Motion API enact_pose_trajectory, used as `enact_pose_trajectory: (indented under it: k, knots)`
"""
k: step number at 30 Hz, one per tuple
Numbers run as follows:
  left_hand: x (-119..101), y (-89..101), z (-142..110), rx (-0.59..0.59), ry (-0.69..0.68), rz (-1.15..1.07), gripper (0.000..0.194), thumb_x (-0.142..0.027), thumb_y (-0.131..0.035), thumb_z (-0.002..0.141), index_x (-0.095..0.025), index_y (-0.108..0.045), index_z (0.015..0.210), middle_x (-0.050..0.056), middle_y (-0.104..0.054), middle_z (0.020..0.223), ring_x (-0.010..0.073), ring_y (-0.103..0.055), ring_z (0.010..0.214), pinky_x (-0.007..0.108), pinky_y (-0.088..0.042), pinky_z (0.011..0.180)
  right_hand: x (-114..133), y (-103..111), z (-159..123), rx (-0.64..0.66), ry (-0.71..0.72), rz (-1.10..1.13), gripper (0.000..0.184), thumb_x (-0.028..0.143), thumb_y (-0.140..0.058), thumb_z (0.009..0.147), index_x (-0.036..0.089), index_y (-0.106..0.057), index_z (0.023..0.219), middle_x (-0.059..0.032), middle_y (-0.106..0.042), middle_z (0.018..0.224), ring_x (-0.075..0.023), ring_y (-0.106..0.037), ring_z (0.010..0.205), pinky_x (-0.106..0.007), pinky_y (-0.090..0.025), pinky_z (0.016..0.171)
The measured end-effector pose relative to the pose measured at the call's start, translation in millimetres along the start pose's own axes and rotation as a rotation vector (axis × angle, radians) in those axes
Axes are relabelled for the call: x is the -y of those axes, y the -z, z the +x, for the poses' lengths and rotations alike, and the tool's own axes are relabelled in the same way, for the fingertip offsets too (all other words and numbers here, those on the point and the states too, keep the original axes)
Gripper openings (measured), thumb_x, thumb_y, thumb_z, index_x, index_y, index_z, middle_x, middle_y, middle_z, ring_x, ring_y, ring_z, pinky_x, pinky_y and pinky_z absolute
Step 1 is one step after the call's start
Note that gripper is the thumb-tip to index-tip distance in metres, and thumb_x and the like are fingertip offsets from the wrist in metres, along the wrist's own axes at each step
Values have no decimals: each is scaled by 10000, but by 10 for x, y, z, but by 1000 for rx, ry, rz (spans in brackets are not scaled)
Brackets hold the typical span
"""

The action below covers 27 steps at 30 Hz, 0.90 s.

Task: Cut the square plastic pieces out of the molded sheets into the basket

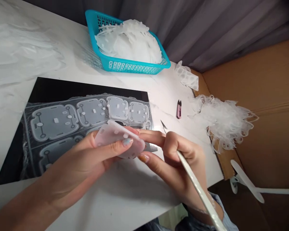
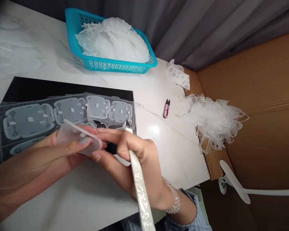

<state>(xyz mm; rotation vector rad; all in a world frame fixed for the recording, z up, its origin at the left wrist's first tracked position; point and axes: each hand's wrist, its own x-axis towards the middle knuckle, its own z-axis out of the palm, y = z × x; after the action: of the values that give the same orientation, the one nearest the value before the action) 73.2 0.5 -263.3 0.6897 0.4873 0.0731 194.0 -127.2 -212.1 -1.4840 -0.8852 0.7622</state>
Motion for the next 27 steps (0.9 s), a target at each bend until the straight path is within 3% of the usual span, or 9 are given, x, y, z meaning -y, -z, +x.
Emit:
enact_pose_trajectory:
  k: [9,15,20,24,27]
  knots:
    - [52,-65,9,22,14,-78,230,-343,-727,841,-243,-760,1045,57,-774,1003,215,-731,970,263,-606,849,-41,-35,12,-85,31,165,461,-5,-615,881,228,-353,582,-50,-771,1064,-261,-722,1075,-395,-622,933]
    - [51,-109,0,38,21,-123,153,-330,-708,854,-236,-765,962,45,-768,1027,214,-716,1029,249,-596,868,-97,-47,-9,-123,40,285,456,-36,-626,859,226,-361,595,-35,-788,1006,-291,-727,1058,-472,-601,970]
    - [81,-109,-10,44,86,-181,287,-339,-716,844,-229,-736,1108,65,-739,1148,240,-677,1114,307,-557,958,-106,-31,-27,-90,-38,372,456,-15,-630,873,225,-342,613,-24,-788,1022,-293,-703,1115,-473,-609,936]
    - [98,-110,4,22,89,-217,231,-324,-690,867,-217,-735,1067,68,-732,1174,236,-676,1105,310,-566,931,-105,3,-28,-86,-104,386,454,27,-654,880,226,-331,631,-24,-788,1031,-278,-690,1144,-456,-594,937]
    - [79,-107,8,-43,55,-157,249,-326,-720,840,-238,-740,1072,56,-749,1152,241,-703,1057,313,-580,898,-137,28,5,-100,-173,365,429,100,-718,857,229,-359,662,-30,-786,1021,-235,-723,1041,-396,-603,878]
